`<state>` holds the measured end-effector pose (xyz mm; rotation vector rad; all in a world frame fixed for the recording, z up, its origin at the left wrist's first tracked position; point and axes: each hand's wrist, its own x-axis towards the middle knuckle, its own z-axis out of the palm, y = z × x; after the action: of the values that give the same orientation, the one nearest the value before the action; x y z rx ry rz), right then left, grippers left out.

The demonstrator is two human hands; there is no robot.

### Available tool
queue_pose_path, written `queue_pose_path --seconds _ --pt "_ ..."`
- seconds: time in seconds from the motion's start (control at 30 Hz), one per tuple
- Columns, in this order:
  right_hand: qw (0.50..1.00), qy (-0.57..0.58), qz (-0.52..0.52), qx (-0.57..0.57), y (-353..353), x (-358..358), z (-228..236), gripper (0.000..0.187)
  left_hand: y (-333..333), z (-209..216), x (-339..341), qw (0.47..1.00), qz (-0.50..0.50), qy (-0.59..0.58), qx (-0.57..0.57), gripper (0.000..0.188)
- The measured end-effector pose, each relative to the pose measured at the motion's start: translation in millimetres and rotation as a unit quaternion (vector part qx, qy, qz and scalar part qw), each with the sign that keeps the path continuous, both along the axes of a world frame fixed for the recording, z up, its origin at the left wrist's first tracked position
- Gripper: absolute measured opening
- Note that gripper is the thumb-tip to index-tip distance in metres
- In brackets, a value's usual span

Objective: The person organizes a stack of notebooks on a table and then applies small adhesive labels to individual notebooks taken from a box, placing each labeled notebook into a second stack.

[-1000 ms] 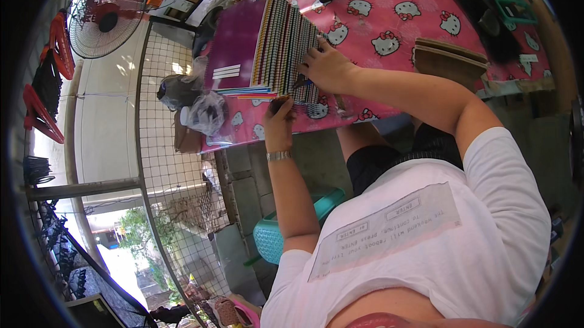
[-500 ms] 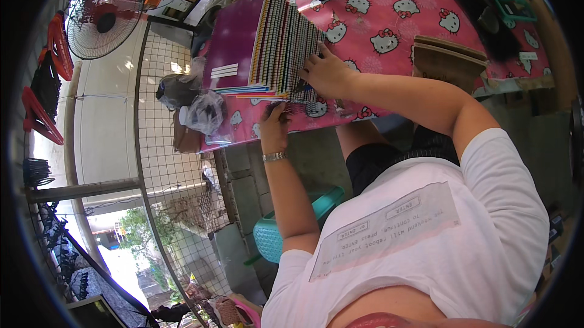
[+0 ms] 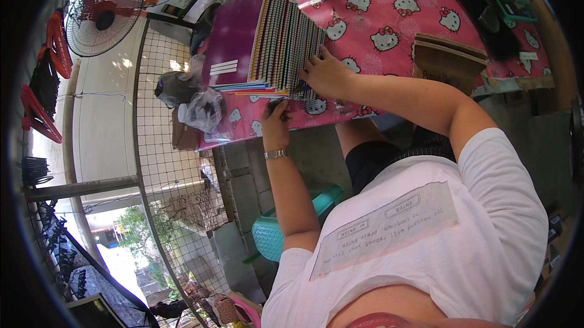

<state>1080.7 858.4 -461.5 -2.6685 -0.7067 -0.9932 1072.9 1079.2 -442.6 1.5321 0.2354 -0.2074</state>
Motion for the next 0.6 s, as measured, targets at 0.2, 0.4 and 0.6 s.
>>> queue_pose_path --seconds 0.2,0.4,0.6 --pt "0.968 0.249 0.023 -0.035 14 4 20 0.022 3 -8 5 0.999 -0.033 -0.007 0.021 0.022" --pt "0.983 0.183 0.006 -0.029 3 -1 7 0.023 12 -15 3 1.0 0.013 -0.008 -0.011 0.022" --pt "0.992 0.115 0.015 -0.041 14 4 2 0.024 3 -18 5 0.999 -0.042 -0.004 0.009 0.022"
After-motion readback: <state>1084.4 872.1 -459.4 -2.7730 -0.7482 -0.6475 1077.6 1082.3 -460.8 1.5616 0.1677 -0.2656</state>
